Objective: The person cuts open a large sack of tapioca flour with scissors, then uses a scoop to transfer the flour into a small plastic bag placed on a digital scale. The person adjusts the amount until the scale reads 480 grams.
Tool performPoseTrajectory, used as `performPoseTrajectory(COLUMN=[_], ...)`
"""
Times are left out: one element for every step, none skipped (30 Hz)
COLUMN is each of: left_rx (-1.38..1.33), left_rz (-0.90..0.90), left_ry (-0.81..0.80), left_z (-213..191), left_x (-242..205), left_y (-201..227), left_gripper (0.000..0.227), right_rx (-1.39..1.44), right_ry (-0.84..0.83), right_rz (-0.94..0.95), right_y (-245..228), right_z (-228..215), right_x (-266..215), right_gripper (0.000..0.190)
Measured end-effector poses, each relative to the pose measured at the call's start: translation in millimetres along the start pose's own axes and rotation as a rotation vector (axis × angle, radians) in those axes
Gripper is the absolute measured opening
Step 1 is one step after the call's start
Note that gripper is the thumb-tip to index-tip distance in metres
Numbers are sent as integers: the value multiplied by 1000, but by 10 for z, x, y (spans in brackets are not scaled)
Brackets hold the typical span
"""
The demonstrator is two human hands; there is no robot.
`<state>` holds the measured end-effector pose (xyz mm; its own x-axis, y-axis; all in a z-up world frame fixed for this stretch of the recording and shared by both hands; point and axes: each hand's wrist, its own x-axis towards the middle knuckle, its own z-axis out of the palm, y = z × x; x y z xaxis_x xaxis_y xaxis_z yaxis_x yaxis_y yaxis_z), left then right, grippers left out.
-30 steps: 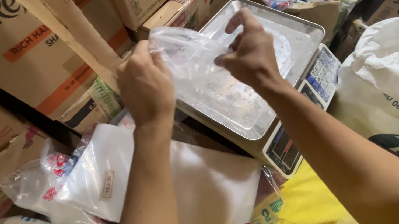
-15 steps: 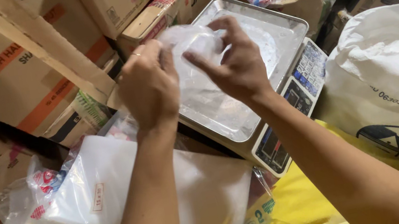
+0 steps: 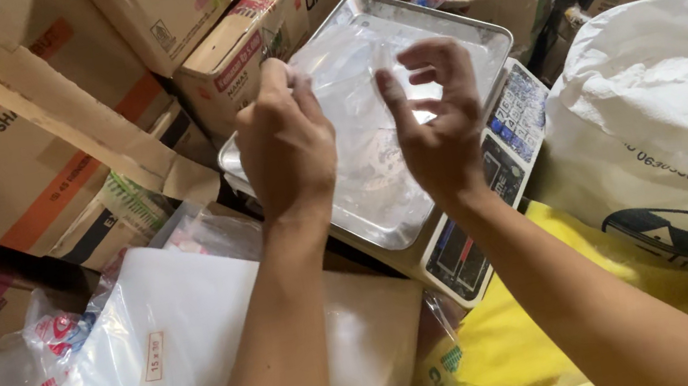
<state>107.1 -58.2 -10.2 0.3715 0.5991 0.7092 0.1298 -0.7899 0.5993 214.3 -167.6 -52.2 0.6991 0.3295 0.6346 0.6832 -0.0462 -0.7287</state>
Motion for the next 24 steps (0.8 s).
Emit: performPoseTrajectory(left_rx=[7,38,68,97,95,92,87,150,213,276,302,328,352,336,320,304,265,227,188,185,180,176,196,217], left_rz=[16,-6,-26,-46,-75,-103,-131,-142,-153,-163,-123,-82,-40,11,60,110,92,75,58,30,1,-27,-62,-96], left_ry=[5,-20,-45,-69,-77,-85,-94,-91,-86,-82,-49,-17,14,44,73,101,70,40,9,-13,-38,-63,-86,-109], left_z=[6,6,7,4,-6,-17,-22,-45,-78,-106,-132,-153,-163,-163,-158,-151,-143,-133,-127,-123,-115,-102,-72,-28], left_x=[-10,-13,-8,4,11,23,35,23,0,-14,-21,-23,-19,-14,-13,-12,-13,-14,-5,9,18,27,42,56], left_y=[14,24,34,36,32,21,9,-5,-19,-32,-45,-53,-49,-37,-20,1,23,47,63,70,73,74,87,107], left_gripper=[17,19,20,21,21,21,22,18,14,10,2,5,12,18,25,32,24,16,11,9,6,6,10,15], right_rx=[-5,-12,-21,-29,-59,-90,-123,-121,-119,-116,-91,-66,-42,-22,-3,17,24,32,40,4,-35,-74,-180,-285], right_ry=[-20,-22,-22,-23,9,41,74,48,23,-3,-8,-14,-17,-35,-54,-72,-88,-103,-117,-132,-146,-160,-185,-209], right_rz=[-86,-48,-12,25,-19,-63,-106,-139,-172,-205,-203,-200,-197,-222,-245,-269,-262,-255,-248,-321,-392,-463,-347,-230], right_y=[-65,-112,-142,-158,-158,-145,-121,-93,-66,-48,-37,-33,-39,-53,-73,-98,-128,-163,-198,-230,-254,-275,-298,-316], right_z=[37,60,78,95,99,91,73,49,21,4,-11,-26,-40,-48,-41,-27,-14,4,15,18,8,-6,-14,-27], right_x=[13,47,97,143,182,220,254,287,319,334,334,339,344,349,347,347,344,336,333,329,316,301,278,254], right_gripper=[35,40,46,51,49,47,45,38,32,26,24,22,21,19,17,16,16,16,16,17,21,25,18,19])
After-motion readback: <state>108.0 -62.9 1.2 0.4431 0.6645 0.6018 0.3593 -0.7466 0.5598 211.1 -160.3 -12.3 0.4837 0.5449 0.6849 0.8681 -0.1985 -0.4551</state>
